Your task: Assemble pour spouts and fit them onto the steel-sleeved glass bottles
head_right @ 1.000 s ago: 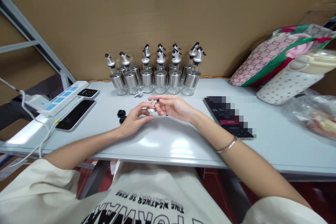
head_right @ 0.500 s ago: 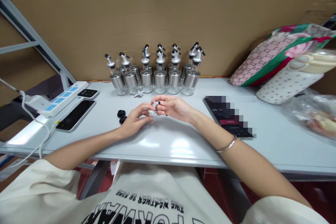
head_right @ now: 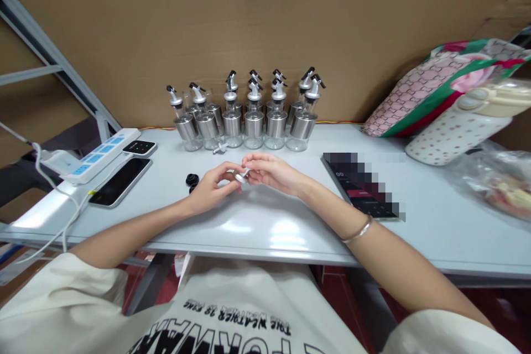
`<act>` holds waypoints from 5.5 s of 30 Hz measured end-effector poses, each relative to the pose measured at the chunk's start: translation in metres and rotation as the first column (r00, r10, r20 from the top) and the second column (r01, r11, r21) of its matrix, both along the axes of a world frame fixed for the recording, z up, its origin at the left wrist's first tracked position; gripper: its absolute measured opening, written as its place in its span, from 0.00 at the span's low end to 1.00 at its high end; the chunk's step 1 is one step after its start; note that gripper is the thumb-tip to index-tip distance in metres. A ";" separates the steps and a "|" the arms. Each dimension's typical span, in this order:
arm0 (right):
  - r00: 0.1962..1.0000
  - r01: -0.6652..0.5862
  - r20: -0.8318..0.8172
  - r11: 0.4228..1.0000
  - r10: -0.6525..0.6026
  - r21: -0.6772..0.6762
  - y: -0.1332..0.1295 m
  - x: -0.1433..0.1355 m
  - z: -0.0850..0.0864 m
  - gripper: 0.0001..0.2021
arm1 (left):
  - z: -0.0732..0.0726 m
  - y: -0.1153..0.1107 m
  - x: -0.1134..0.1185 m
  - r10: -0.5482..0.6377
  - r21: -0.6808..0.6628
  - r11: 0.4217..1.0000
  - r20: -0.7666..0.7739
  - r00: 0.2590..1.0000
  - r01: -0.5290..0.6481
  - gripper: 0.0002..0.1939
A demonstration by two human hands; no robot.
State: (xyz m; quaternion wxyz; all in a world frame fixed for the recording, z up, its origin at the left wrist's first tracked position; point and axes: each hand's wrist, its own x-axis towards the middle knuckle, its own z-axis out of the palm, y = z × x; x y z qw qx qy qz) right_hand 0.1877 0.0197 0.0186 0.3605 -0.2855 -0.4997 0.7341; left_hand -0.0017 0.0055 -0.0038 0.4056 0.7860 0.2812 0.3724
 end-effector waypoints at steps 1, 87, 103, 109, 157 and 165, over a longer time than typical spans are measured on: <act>1.000 0.012 0.008 1.000 -0.012 0.012 -0.001 0.000 0.000 0.06 | 0.003 0.000 -0.001 0.007 0.017 1.000 -0.024 1.000 -0.007 0.10; 0.964 0.078 0.210 0.924 -0.166 0.373 0.006 0.008 0.003 0.15 | 0.002 0.019 -0.019 0.040 0.488 0.868 -0.254 0.966 0.092 0.24; 0.957 0.035 0.255 0.931 -0.136 0.364 0.008 0.007 -0.001 0.17 | 0.005 0.014 -0.018 -0.037 0.439 0.877 -0.341 0.939 0.194 0.26; 0.948 0.019 0.287 0.926 -0.136 0.377 0.009 0.008 -0.003 0.16 | 0.005 0.012 -0.017 -0.063 0.390 0.898 -0.340 0.938 0.202 0.24; 0.980 0.047 0.170 0.956 -0.100 0.290 -0.004 -0.001 0.001 0.16 | 0.013 0.010 -0.018 -0.015 0.491 0.856 -0.291 0.957 0.163 0.19; 0.786 0.305 0.196 0.644 -0.586 0.701 -0.004 -0.006 -0.002 0.11 | 0.016 0.012 -0.019 0.045 0.426 0.903 -0.218 0.975 0.053 0.20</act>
